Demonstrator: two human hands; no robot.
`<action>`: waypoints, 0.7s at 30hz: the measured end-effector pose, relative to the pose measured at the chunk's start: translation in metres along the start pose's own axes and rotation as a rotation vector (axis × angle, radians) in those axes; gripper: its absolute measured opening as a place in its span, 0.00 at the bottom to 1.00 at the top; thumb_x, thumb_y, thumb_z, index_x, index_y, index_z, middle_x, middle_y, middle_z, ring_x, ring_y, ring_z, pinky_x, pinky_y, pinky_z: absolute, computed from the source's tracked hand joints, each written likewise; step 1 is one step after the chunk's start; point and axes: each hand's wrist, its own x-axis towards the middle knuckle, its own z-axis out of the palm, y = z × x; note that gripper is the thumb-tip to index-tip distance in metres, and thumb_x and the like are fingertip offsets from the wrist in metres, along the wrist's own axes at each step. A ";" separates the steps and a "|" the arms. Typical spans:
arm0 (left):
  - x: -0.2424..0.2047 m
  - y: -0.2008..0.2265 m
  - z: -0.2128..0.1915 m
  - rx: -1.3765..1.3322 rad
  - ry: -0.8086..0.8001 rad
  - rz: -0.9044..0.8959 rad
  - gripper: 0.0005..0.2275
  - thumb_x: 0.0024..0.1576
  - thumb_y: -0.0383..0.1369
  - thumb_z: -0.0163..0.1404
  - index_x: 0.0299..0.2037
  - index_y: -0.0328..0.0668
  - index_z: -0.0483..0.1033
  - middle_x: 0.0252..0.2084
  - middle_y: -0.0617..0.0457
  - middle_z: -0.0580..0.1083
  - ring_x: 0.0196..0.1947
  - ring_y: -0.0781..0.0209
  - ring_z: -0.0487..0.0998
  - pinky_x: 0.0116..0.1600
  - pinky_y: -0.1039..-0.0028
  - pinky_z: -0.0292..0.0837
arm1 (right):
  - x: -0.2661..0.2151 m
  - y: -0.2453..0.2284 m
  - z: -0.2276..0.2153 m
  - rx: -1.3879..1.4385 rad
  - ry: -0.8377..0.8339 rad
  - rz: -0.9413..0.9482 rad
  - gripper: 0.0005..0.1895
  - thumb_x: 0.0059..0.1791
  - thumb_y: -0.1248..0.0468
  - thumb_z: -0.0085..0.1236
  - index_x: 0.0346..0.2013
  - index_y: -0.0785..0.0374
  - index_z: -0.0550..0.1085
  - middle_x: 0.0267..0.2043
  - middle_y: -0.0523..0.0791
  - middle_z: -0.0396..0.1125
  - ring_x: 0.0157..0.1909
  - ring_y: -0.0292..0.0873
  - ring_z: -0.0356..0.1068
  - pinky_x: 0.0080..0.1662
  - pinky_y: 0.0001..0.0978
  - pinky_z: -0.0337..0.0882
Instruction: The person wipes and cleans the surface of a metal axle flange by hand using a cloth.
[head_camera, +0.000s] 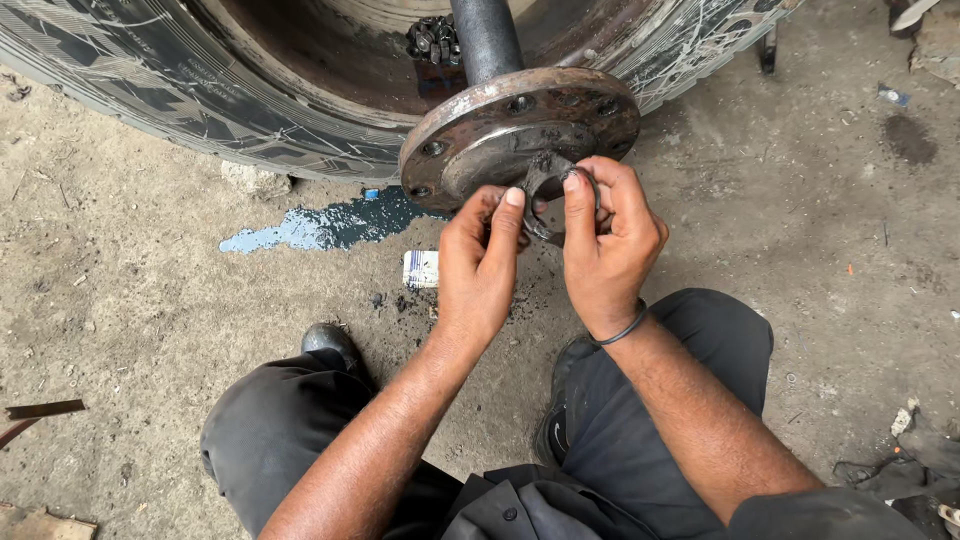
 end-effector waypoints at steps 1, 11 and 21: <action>0.001 -0.003 0.001 -0.034 -0.030 -0.011 0.12 0.70 0.37 0.44 0.40 0.38 0.77 0.35 0.60 0.75 0.32 0.76 0.71 0.38 0.80 0.70 | 0.001 -0.001 0.001 -0.053 0.015 -0.045 0.05 0.60 0.68 0.56 0.48 0.69 0.73 0.30 0.40 0.70 0.29 0.28 0.65 0.31 0.24 0.64; 0.011 -0.010 0.007 -0.204 -0.085 -0.105 0.12 0.70 0.36 0.43 0.40 0.39 0.76 0.31 0.59 0.73 0.30 0.73 0.72 0.37 0.78 0.72 | 0.010 -0.009 0.011 -0.005 0.026 -0.036 0.07 0.64 0.65 0.50 0.47 0.68 0.72 0.34 0.42 0.69 0.36 0.32 0.68 0.37 0.27 0.69; 0.012 -0.012 0.010 -0.147 -0.005 -0.083 0.12 0.70 0.36 0.44 0.37 0.38 0.75 0.30 0.60 0.73 0.29 0.74 0.69 0.35 0.79 0.68 | 0.012 -0.016 0.021 -0.079 0.032 0.058 0.11 0.63 0.62 0.45 0.41 0.66 0.70 0.27 0.43 0.68 0.30 0.35 0.70 0.32 0.32 0.68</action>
